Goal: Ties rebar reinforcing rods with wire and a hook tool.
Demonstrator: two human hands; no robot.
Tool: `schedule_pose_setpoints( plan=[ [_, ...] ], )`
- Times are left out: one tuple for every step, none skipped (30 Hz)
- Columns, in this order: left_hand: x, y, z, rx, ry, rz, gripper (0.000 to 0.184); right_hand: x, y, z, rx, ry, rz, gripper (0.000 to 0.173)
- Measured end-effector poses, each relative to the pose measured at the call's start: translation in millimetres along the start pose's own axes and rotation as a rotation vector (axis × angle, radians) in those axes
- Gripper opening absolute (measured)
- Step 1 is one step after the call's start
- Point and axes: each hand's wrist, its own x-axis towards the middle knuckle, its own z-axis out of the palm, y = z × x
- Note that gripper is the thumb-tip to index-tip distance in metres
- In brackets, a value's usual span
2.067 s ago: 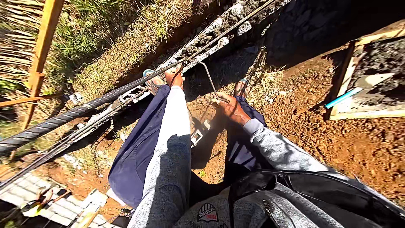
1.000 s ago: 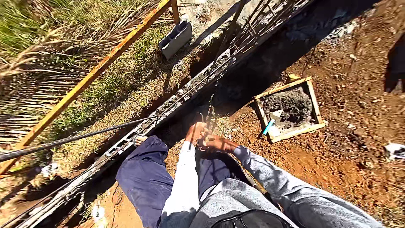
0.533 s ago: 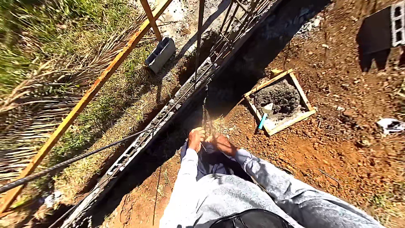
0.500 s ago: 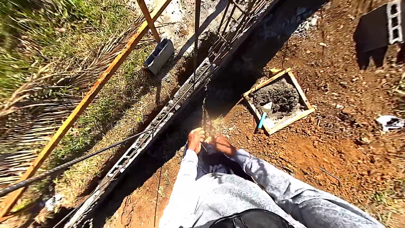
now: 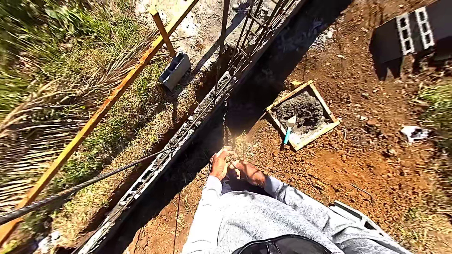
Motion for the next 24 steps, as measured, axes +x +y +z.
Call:
schedule_pose_setpoints(
  plan=[
    [-2.1,0.2,-8.4,-0.011,-0.074,0.004,0.041,-1.7,-0.5,2.0,0.091,0.007,0.028,0.026],
    [-6.7,-0.6,-15.7,-0.010,-0.127,0.006,0.042,-4.5,0.8,4.0,0.152,-0.003,0.051,0.023],
    [-12.0,0.2,-21.8,-0.008,-0.160,0.010,0.044,-7.6,1.6,6.5,0.185,-0.038,0.060,0.021],
    [-15.8,4.3,-25.6,-0.011,-0.177,0.016,0.045,-8.8,-0.1,10.2,0.198,-0.073,0.061,0.021],
    [-18.6,10.1,-27.9,-0.021,-0.187,0.017,0.046,-8.2,-2.8,14.4,0.206,-0.105,0.064,0.019],
    [-23.5,14.6,-30.9,-0.039,-0.204,0.010,0.048,-8.8,-3.1,19.9,0.224,-0.137,0.073,0.017],
    [-30.6,17.6,-35.9,-0.067,-0.227,-0.004,0.051,-11.5,-1.7,27.2,0.257,-0.175,0.085,0.016],
    [-35.2,21.6,-40.7,-0.106,-0.259,-0.013,0.054,-14.1,-2.0,34.0,0.301,-0.215,0.087,0.016],
    [-36.7,27.5,-43.8,-0.131,-0.289,-0.021,0.055,-16.1,-4.3,39.7,0.335,-0.254,0.073,0.018],
    [-38.4,34.1,-45.6,-0.139,-0.304,-0.033,0.054,-19.8,-7.0,46.7,0.353,-0.269,0.057,0.019],
    [-40.6,40.7,-46.1,-0.131,-0.304,-0.042,0.051,-24.0,-9.0,53.5,0.362,-0.274,0.044,0.018],
    [-42.2,45.6,-46.1,-0.126,-0.297,-0.046,0.048,-27.8,-10.9,59.6,0.372,-0.270,0.034,0.016],
    [-43.3,49.4,-45.9,-0.126,-0.286,-0.044,0.045,-30.7,-12.7,65.1,0.384,-0.265,0.022,0.016],
    [-43.4,53.6,-44.9,-0.137,-0.279,-0.041,0.043,-31.9,-15.4,69.0,0.393,-0.275,0.002,0.016],
    [-42.6,57.6,-43.6,-0.146,-0.277,-0.032,0.041,-31.6,-18.5,71.5,0.399,-0.289,-0.021,0.016],
    [-42.5,61.1,-41.9,-0.159,-0.281,-0.020,0.039,-30.8,-21.2,73.1,0.400,-0.303,-0.044,0.018],
    [-43.4,63.8,-39.6,-0.175,-0.284,-0.009,0.038,-30.8,-23.9,74.3,0.395,-0.313,-0.061,0.020],
    [-45.4,65.3,-37.8,-0.193,-0.282,-0.001,0.036,-31.8,-26.3,75.5,0.391,-0.322,-0.068,0.022],
    [-47.4,66.8,-37.1,-0.205,-0.275,0.007,0.035,-32.6,-28.7,77.6,0.389,-0.322,-0.070,0.023],
    [-48.8,68.7,-36.3,-0.211,-0.260,0.018,0.034,-32.4,-30.8,79.9,0.388,-0.318,-0.072,0.023],
    [-49.6,70.3,-35.3,-0.210,-0.245,0.031,0.032,-32.7,-32.7,82.0,0.392,-0.315,-0.075,0.023],
    [-49.6,71.0,-35.0,-0.205,-0.231,0.040,0.031,-32.3,-33.6,83.0,0.395,-0.321,-0.081,0.023],
    [-49.1,71.2,-35.2,-0.192,-0.220,0.050,0.031,-31.1,-33.5,83.1,0.400,-0.336,-0.086,0.023],
    [-48.8,71.6,-35.5,-0.178,-0.209,0.059,0.030,-30.1,-33.5,82.9,0.401,-0.356,-0.089,0.023]
  ],
)
